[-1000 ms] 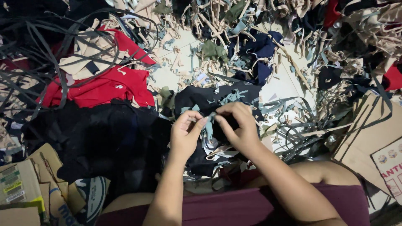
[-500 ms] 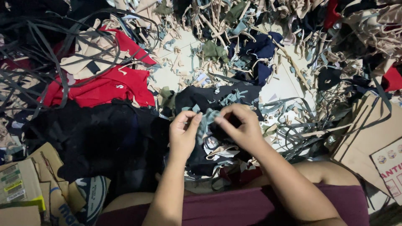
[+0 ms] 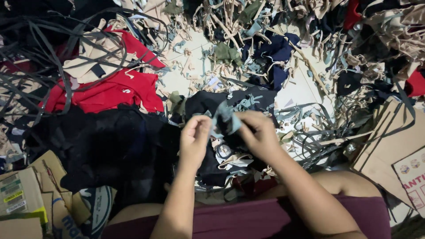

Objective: Sorting through a large pile of fabric scraps and inspecting individual pieces

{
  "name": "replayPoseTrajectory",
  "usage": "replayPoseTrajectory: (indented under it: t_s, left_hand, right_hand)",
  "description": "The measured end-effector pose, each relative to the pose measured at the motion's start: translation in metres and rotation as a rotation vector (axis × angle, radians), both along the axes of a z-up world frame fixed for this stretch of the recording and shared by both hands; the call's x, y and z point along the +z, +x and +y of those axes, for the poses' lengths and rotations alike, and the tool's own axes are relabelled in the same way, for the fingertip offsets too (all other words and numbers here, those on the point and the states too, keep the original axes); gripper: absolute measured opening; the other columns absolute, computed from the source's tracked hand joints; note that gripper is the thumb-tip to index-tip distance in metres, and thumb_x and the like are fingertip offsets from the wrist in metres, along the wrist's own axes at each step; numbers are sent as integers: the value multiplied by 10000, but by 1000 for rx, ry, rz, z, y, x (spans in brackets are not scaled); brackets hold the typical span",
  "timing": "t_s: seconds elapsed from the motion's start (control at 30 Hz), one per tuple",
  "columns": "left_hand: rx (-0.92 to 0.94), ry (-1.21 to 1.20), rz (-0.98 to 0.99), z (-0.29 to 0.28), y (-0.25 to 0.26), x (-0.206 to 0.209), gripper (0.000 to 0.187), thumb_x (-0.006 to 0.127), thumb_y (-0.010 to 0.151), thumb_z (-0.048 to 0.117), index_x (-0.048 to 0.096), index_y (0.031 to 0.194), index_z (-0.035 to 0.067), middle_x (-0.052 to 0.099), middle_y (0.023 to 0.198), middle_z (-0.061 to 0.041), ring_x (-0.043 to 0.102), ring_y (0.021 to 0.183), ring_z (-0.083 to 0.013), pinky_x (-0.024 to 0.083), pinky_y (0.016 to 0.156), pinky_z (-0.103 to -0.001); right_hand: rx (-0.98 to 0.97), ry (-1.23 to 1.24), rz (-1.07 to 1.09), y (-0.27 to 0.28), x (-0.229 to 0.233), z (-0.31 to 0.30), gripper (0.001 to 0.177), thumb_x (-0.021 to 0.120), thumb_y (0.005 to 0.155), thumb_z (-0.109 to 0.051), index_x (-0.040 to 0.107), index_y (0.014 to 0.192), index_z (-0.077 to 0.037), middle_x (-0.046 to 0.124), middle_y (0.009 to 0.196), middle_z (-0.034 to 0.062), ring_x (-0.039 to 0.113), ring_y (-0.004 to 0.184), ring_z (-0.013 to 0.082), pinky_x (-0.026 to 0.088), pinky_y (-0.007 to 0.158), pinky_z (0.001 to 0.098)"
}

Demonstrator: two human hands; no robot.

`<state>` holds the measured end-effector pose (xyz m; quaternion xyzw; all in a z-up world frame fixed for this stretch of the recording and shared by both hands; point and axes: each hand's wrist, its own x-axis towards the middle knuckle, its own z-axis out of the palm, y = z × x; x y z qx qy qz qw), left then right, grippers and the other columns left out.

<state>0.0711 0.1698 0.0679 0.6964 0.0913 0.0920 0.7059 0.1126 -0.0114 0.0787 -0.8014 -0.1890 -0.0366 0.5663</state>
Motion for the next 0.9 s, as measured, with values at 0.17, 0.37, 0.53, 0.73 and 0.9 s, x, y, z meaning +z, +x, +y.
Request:
replayPoseTrajectory:
  t_s: [0.17, 0.37, 0.53, 0.73, 0.9]
  left_hand:
    - [-106, 6, -1, -6, -2, -3, 85, 754, 914, 99, 699, 957, 51, 721, 802, -58, 616, 817, -113, 546, 806, -321]
    - [-75, 138, 5, -3, -1, -2, 99, 721, 959, 169, 742, 926, 78, 725, 757, -43, 626, 791, -96, 562, 779, -333]
    - [-63, 159, -13, 2, -1, 13, 143, 710, 963, 163, 711, 875, 50, 697, 724, -85, 620, 783, -126, 560, 774, -375]
    - [5, 286, 49, 18, -2, 15, 319, 606, 1043, 197, 644, 775, 28, 616, 649, -63, 563, 731, -144, 529, 765, -372]
    - [-35, 319, 76, 17, 1, 21, 261, 596, 1039, 212, 638, 826, 68, 652, 709, -66, 612, 785, -135, 527, 799, -327]
  right_hand:
    - [70, -90, 60, -8, 26, 4, 193, 756, 851, -110, 753, 1044, -130, 773, 815, 87, 714, 842, 373, 513, 881, 473]
    - [-42, -39, 83, -3, 20, -1, 37, 796, 870, -168, 767, 892, -165, 748, 725, 25, 687, 779, 286, 508, 834, 388]
    - [-40, -33, 22, -3, 16, -3, 45, 773, 899, -196, 762, 883, -156, 731, 725, 48, 670, 760, 296, 509, 823, 392]
    - [100, -232, -157, 6, 9, -12, 213, 632, 1000, -230, 710, 824, -138, 692, 722, 82, 652, 723, 335, 484, 791, 452]
    - [36, -622, -69, 10, 8, -12, 330, 858, 774, -294, 668, 1009, -162, 629, 902, 43, 656, 907, 296, 440, 863, 416]
